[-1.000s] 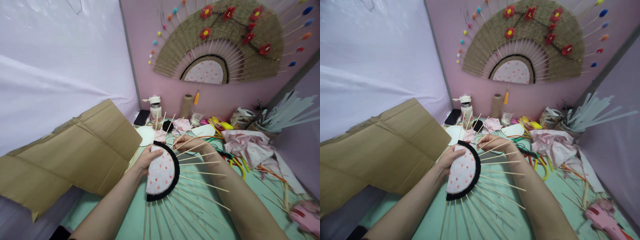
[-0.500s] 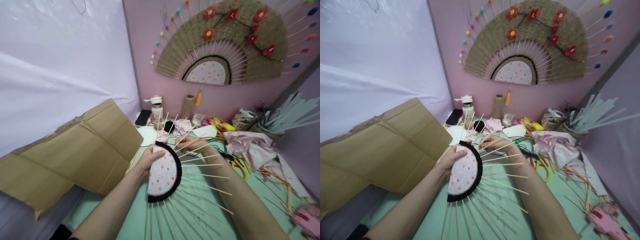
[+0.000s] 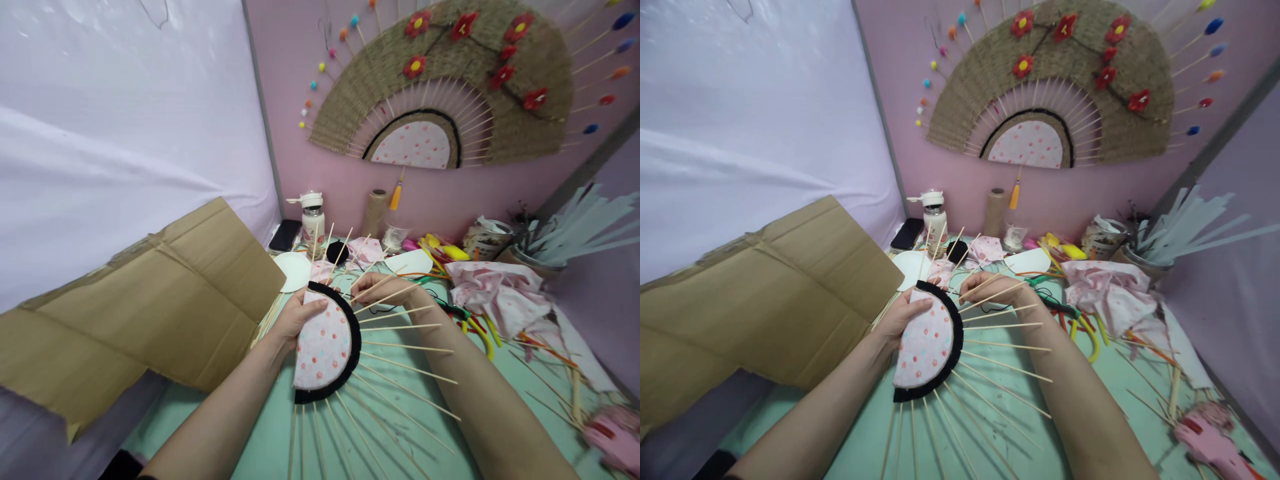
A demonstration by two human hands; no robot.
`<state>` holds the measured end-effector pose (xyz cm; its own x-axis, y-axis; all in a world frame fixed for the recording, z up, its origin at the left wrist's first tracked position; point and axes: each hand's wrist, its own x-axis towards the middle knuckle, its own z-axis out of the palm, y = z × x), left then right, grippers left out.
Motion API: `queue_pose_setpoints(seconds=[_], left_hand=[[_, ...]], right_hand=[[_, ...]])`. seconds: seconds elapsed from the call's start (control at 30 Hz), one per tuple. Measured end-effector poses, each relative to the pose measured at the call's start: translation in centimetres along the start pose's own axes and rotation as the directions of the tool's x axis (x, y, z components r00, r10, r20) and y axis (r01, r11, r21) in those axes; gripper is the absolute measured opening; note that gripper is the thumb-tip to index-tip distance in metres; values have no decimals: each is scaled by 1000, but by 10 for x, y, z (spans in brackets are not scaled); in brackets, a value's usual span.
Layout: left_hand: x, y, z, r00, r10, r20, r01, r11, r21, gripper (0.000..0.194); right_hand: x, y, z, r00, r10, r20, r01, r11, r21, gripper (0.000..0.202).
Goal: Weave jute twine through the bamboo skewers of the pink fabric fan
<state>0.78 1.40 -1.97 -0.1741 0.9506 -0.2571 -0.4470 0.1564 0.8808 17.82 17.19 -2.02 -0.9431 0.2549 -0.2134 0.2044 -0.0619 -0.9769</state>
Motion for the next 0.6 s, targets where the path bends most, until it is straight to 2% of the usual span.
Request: queue_pose_setpoints(seconds=[0.13,0.3,0.47,0.6], left_hand=[[1,0,-2,1000,-7,-15,6,1000,-19,45],[3,-1,-4,1000,-16,4,17,997,-77,44],[2,-2,-3,999,-30,21,32,995,-97,41],[2,-5,-3,998,-66,14,67,997,-50,37]], right_hand=[[-6,3,-11,998,-18,-59,19,999,28,27],[-21,12,-33,976,-126,-176,150,980,133,26],[-32,8,-49,920,-196,-339,303,905,299,28],[-36,-5,-52,843,-224,-489,405,862,304,27]])
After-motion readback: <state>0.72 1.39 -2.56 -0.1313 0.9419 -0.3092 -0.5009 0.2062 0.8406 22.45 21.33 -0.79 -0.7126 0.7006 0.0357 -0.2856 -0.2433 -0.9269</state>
